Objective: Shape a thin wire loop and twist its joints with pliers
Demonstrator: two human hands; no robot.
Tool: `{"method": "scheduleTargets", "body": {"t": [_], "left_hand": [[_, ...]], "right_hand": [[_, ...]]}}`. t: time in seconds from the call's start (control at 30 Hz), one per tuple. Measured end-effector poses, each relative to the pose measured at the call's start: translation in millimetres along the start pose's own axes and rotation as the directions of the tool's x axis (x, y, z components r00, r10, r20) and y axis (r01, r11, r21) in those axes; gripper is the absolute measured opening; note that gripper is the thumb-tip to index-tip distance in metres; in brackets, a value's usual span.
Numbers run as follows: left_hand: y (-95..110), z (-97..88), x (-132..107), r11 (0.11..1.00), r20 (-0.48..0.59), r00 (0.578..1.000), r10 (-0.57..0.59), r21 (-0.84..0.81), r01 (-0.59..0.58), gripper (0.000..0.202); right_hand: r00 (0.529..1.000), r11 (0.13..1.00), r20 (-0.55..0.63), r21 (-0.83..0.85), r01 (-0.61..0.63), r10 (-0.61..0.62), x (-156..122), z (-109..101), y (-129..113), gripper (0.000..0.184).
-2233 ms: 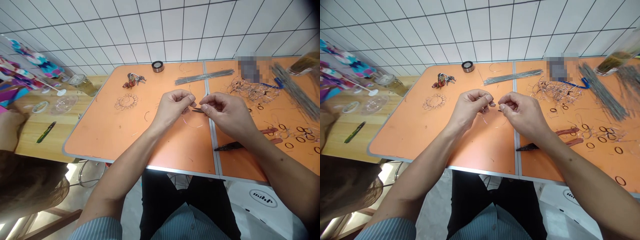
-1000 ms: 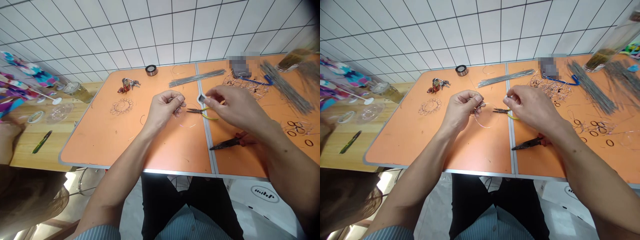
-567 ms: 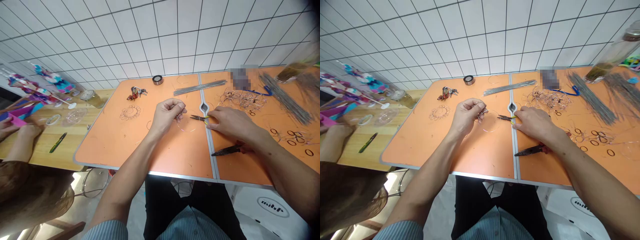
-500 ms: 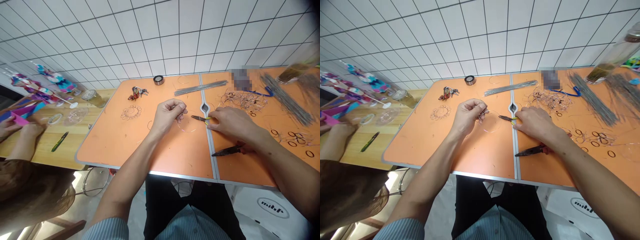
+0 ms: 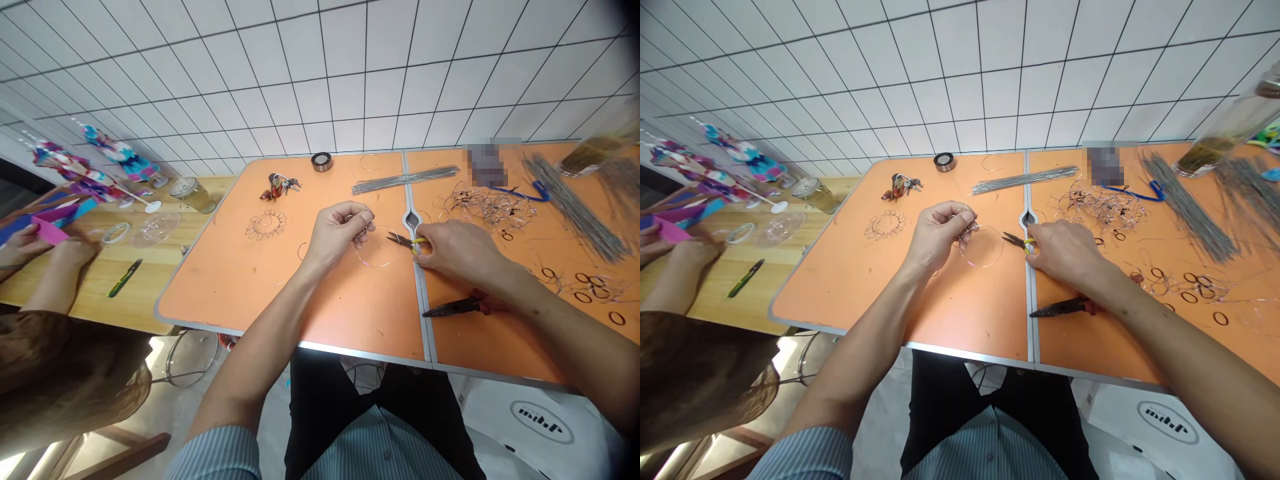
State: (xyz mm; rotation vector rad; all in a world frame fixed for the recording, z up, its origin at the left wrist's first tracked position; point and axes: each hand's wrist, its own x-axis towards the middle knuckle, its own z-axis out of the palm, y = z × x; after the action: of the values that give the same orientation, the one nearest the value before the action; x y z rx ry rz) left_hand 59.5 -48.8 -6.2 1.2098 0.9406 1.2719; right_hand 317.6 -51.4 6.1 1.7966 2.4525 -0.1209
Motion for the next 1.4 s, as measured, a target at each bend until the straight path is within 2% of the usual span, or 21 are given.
{"method": "scheduleTargets", "body": {"t": [0.1, 0.23, 0.37, 0.5, 0.6, 0.67, 0.77, 0.87, 1.0, 1.17, 1.27, 1.33, 1.4], "left_hand": [[-2, -1.0, 0, 1.0, 0.006, 1.0, 0.001, 0.0, -0.001, 0.025], [-1, -1.4, 1, 1.0, 0.009, 1.0, 0.0, -0.008, 0.0, 0.028], [0, -1.1, 1, 1.0, -0.005, 1.0, -0.005, -0.016, 0.005, 0.028], [3, -0.5, 0, 1.0, -0.01, 1.0, -0.014, -0.001, 0.014, 0.028], [6, 0.7, -1, 1.0, -0.011, 1.0, -0.017, 0.002, 0.017, 0.027], [7, 1.6, -1, 1.0, -0.011, 1.0, -0.016, 0.003, 0.016, 0.025], [8, 2.9, -2, 1.0, -0.011, 1.0, -0.008, 0.003, 0.008, 0.021], [9, 4.3, -2, 1.0, -0.008, 1.0, 0.005, 0.011, -0.005, 0.018], [11, 5.8, -3, 0.999, -0.003, 1.0, 0.031, 0.034, -0.031, 0.016], [12, 5.5, -3, 0.997, -0.008, 0.999, 0.036, 0.065, -0.036, 0.016], [12, 5.1, -3, 0.996, -0.018, 0.999, 0.043, 0.076, -0.041, 0.016], [13, 5.2, -4, 0.996, -0.024, 0.999, 0.046, 0.078, -0.043, 0.015], [14, 5.5, -4, 0.996, -0.024, 0.999, 0.047, 0.073, -0.045, 0.014]], "right_hand": [[0.994, 0.997, 0.092, 0.038, -0.063, 0.059, 3, 8, -4, 0.017], [0.99, 0.997, 0.131, 0.04, -0.063, 0.058, 6, 11, -8, 0.032], [0.985, 0.99, 0.147, 0.097, -0.104, 0.089, 4, 11, -9, 0.027], [0.989, 0.957, 0.04, 0.251, -0.145, 0.14, -1, 12, -1, 0.022], [0.986, 0.893, -0.097, 0.444, -0.081, 0.137, -9, 2, 6, 0.016], [0.975, 0.882, -0.184, 0.471, -0.024, 0.125, -15, -9, 6, 0.019], [0.969, 0.933, -0.248, 0.349, 0.088, 0.001, -23, -27, 0, 0.036], [0.957, 0.978, -0.27, 0.144, 0.151, -0.108, -25, -37, -9, 0.038], [0.968, 0.992, -0.218, -0.02, 0.126, -0.127, -22, -40, -16, 0.038], [0.972, 0.992, -0.201, -0.069, 0.108, -0.12, -21, -42, -18, 0.038], [0.966, 0.994, -0.234, 0.004, 0.113, -0.109, -20, -43, -19, 0.034], [0.964, 0.981, -0.257, 0.154, 0.118, -0.076, -18, -43, -20, 0.031], [0.962, 0.922, -0.271, 0.368, 0.122, -0.019, -13, -42, -22, 0.028]]}}
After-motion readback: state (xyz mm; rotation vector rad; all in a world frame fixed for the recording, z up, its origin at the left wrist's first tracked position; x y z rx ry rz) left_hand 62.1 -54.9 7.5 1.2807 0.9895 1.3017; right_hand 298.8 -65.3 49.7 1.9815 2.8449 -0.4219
